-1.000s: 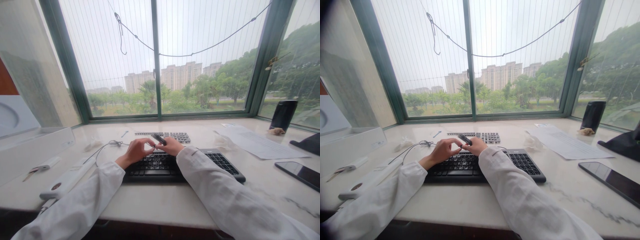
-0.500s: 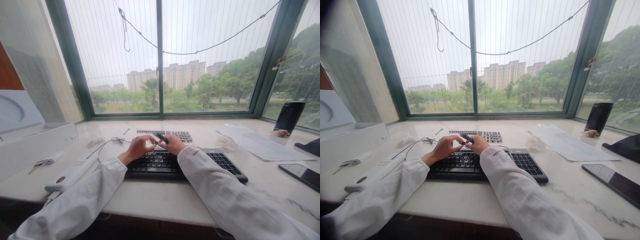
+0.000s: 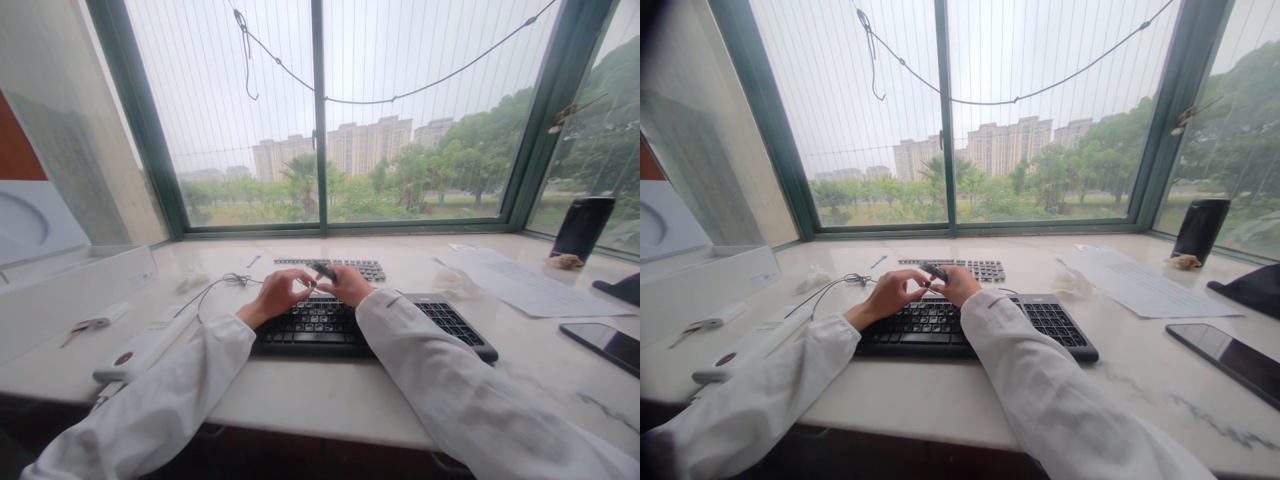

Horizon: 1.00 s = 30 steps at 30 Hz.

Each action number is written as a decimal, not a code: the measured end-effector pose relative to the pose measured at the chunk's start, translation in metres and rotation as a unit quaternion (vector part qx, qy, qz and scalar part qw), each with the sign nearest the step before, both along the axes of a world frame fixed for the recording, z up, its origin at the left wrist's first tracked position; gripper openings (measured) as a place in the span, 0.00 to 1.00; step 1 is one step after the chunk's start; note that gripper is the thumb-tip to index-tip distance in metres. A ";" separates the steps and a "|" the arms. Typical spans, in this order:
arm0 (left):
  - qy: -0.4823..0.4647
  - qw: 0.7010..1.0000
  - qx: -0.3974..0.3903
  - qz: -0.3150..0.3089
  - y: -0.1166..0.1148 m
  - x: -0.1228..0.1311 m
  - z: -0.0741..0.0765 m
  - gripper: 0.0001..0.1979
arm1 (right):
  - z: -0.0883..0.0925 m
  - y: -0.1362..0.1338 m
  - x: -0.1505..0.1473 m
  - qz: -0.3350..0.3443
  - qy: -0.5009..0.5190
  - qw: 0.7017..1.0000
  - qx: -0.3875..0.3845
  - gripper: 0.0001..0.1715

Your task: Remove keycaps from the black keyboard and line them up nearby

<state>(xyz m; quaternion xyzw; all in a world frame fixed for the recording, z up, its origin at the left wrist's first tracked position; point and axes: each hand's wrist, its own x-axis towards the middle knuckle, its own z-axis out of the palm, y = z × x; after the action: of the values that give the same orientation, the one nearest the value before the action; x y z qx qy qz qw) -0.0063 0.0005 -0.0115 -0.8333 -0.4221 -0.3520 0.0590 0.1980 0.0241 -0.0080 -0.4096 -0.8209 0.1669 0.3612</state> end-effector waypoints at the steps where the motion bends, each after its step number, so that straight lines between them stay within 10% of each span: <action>1: 0.001 1.000 0.001 -0.002 0.000 0.000 0.000 0.06 | 0.000 0.000 0.000 0.003 0.000 1.000 0.000 0.10; 30: 0.019 1.000 -0.002 -0.023 0.004 -0.002 -0.001 0.08 | -0.002 0.001 0.000 0.003 -0.021 1.000 0.000 0.09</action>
<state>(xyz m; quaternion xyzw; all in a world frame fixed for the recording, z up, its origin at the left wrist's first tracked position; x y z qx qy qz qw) -0.0082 0.0047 -0.0125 -0.8496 -0.4019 -0.3366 0.0573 0.1980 0.0249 -0.0102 -0.4104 -0.8297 0.1593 0.3433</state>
